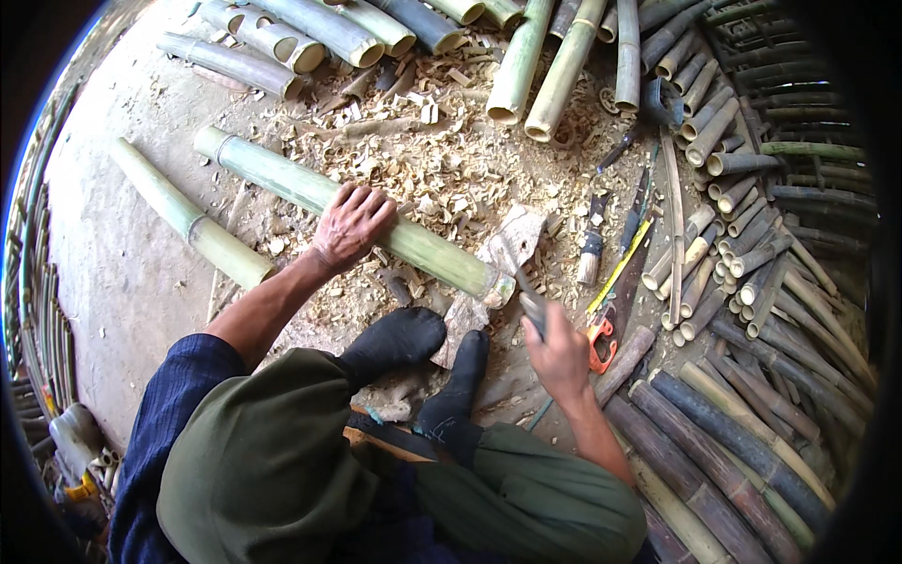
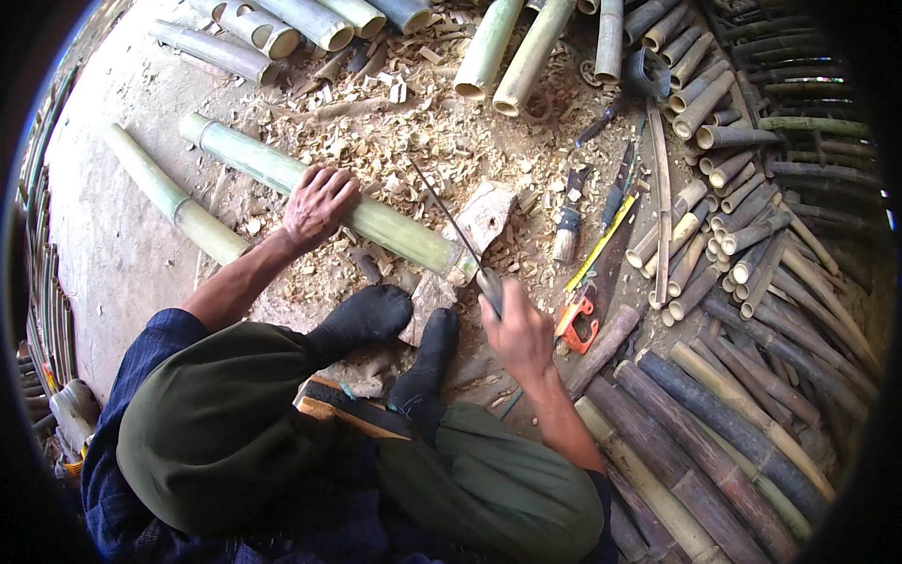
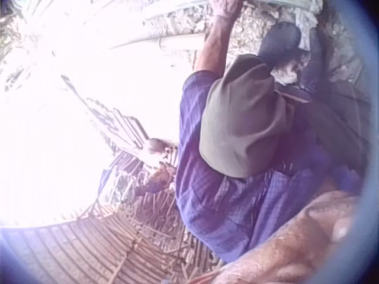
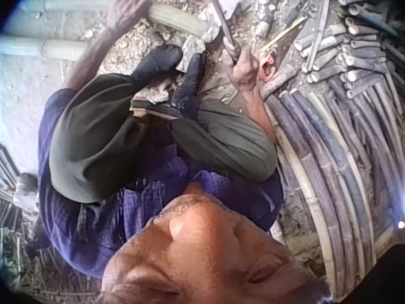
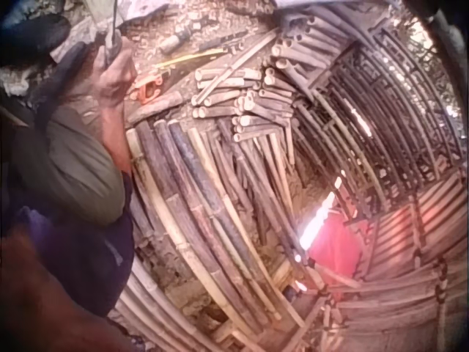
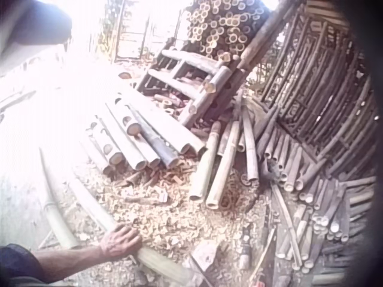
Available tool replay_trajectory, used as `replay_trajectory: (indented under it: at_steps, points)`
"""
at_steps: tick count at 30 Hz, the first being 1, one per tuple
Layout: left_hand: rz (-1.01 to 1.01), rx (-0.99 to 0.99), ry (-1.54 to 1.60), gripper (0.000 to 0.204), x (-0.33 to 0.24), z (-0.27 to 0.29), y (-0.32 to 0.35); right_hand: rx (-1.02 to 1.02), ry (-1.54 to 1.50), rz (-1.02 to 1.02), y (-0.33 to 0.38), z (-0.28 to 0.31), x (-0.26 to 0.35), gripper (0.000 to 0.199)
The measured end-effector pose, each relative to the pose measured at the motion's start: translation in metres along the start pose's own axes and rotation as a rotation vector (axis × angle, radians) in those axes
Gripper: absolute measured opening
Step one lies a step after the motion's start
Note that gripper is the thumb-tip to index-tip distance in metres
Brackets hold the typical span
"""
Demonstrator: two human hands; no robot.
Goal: The person sits on the ground and uses a knife to shave the outer layer off bamboo poles. They hold the bamboo with one hand and scrape the surface with the knife in the other, creating wood shavings. The person rotates the bamboo to work on different sides and occasionally inspects the finished sections.
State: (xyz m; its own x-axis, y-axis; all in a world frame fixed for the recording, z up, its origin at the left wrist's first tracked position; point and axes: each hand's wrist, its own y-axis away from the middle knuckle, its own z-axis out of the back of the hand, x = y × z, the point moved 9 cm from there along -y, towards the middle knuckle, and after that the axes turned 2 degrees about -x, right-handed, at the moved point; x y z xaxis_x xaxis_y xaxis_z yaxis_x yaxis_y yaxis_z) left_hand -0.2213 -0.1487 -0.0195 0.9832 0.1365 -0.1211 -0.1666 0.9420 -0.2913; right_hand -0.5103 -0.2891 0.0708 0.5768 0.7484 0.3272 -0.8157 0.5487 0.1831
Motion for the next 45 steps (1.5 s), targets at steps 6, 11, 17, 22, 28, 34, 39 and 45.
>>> replay_trajectory:
  at_steps: [6, 11, 17, 22, 28, 34, 39, 45]
  points:
    - [0.014, 0.600, 0.026, 0.059, 0.010, -0.021, -0.021, 0.143, 0.033, -0.073, -0.017, 0.029, 0.023, 0.030]
    - [0.048, 0.817, 0.157, 0.035, 0.020, -0.049, -0.016, -0.185, -0.213, 0.121, -0.007, 0.065, 0.058, 0.027]
    - [0.052, 0.661, 0.246, 0.023, 0.018, -0.051, -0.021, 0.336, 0.187, -0.185, -0.005, -0.009, -0.023, 0.035]
    - [0.065, 0.542, 0.086, 0.028, 0.015, -0.029, -0.011, -0.146, -0.207, 0.092, -0.010, 0.071, 0.059, 0.041]
    - [0.012, 0.458, 0.113, 0.030, -0.001, -0.021, -0.027, 0.172, 0.105, -0.176, -0.001, -0.007, -0.020, 0.029]
    - [0.033, 0.397, 0.085, 0.026, 0.010, -0.018, -0.012, -0.107, -0.205, 0.065, -0.024, 0.075, 0.068, 0.030]
    - [-0.024, 0.243, 0.080, 0.024, 0.002, -0.011, -0.012, 0.203, 0.080, -0.144, -0.018, 0.000, 0.006, 0.031]
    - [0.001, 0.150, 0.076, 0.028, 0.003, -0.008, -0.004, 0.020, -0.017, 0.058, -0.029, 0.054, 0.048, 0.029]
